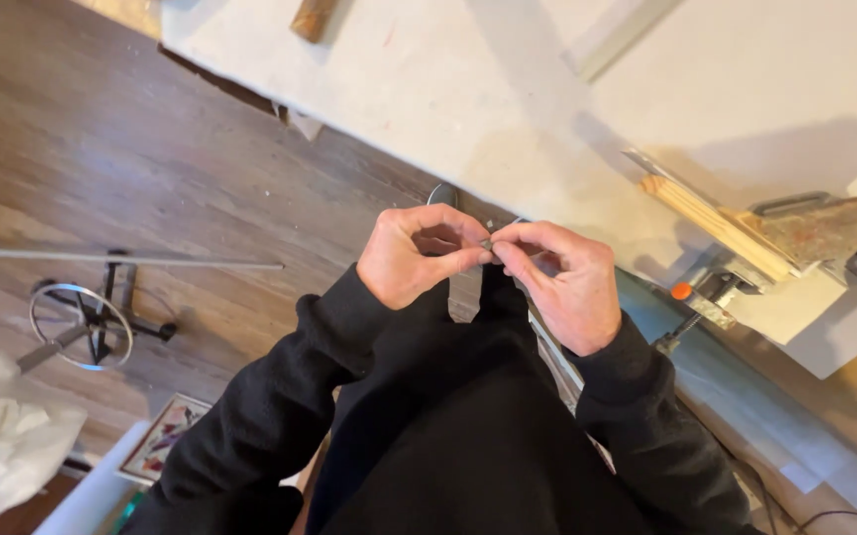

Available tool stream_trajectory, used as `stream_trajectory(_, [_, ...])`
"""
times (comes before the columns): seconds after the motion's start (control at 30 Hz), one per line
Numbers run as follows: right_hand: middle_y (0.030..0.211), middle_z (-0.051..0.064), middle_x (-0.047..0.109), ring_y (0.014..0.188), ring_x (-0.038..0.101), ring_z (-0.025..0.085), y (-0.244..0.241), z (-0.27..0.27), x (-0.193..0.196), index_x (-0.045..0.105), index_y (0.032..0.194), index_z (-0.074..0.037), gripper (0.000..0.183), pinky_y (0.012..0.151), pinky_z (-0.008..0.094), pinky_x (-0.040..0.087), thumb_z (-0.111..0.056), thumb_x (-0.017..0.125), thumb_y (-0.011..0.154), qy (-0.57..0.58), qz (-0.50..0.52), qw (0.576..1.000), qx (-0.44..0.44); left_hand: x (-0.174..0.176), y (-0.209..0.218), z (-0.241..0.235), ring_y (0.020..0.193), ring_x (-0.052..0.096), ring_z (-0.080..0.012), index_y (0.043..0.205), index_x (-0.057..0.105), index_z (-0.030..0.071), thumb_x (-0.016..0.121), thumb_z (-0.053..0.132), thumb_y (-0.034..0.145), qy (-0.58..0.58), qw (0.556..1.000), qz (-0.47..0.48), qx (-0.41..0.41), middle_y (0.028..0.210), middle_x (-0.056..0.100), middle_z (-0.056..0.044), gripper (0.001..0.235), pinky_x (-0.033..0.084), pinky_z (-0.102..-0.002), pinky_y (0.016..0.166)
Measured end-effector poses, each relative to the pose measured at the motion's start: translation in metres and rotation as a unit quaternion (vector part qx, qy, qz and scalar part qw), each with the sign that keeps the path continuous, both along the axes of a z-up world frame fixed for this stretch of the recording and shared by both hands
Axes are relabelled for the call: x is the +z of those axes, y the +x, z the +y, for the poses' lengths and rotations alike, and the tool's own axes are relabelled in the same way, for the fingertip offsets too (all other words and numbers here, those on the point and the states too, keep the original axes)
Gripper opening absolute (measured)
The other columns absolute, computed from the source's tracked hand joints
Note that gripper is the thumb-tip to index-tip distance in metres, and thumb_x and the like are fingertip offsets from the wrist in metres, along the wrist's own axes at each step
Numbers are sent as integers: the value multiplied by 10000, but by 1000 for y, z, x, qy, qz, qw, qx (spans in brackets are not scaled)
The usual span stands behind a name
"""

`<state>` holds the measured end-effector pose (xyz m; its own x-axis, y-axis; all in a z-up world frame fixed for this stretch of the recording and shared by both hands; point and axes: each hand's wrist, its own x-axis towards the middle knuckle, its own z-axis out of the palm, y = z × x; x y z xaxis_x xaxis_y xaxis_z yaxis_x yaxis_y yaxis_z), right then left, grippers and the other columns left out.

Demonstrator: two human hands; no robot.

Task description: The person picks up white frame molding strips from a workbench, applies glue from a bottle along the edge of a strip, fits two mitered pieces together at a corner, and secures the joint in a miter clamp on the bench. They tighten the clamp, tap the joint with a hammer, then release the clamp and handle the joined corner piece.

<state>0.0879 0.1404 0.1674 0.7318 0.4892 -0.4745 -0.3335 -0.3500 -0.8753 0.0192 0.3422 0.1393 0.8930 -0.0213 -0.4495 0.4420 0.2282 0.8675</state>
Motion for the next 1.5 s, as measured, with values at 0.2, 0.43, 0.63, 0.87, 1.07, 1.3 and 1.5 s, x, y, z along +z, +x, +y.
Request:
stream_trajectory(0.2, [961,28,717,813,699,100,-9,32,11,669,1056,-17,84,703,230,575,-47,686,980,-17,-114,990,76,5,-22,15,926,738,-130,1084,738,-22,784,42,921,-30,999,-6,28,953,756,-73,181,633,-292,871])
stream_trajectory(0.43, [904,60,647,743,647,104,-36,40,-9,575,1096,-21,131,656,248,543,-137,616,1050,40,-102,993,30,-7,-64,18,939,743,-152,1085,737,-54,765,31,933,-51,988,-11,147,996,769,-115,176,618,-304,866])
stream_trajectory(0.63, [856,57,558,642,536,92,-63,84,-20,435,1110,-63,262,553,233,466,-312,516,1136,310,-142,940,4,-7,-138,43,881,751,-214,1098,716,-67,735,35,945,-197,934,19,299,982,765,-164,184,629,-354,821])
stream_trajectory(0.87, [696,90,582,585,610,212,-72,172,-63,555,941,-38,116,524,360,514,-32,577,1054,305,-438,831,156,-32,-234,45,846,756,-226,1063,706,-63,749,47,918,-195,881,51,427,972,766,-168,186,632,-374,785])
stream_trajectory(1.07, [1130,157,741,669,729,219,-51,240,-45,594,1303,61,480,588,301,546,-84,777,884,20,-323,908,265,-34,-243,43,856,743,-193,1101,723,-67,759,47,911,-153,878,73,447,990,771,-145,225,629,-367,779])
stream_trajectory(1.3, [1075,79,742,853,745,201,-66,142,10,729,1135,-60,283,725,295,599,-32,794,861,108,-262,883,375,-30,-198,39,854,726,-143,1121,752,-25,783,69,904,-159,923,50,346,961,772,-91,238,608,-287,787])
stream_trajectory(1.5, [1033,56,715,905,728,188,-50,81,43,758,1065,-67,282,768,280,591,14,823,803,85,-295,895,325,6,-150,27,832,702,-129,1125,756,-32,789,78,914,-207,961,56,172,958,768,-90,240,559,-278,717])
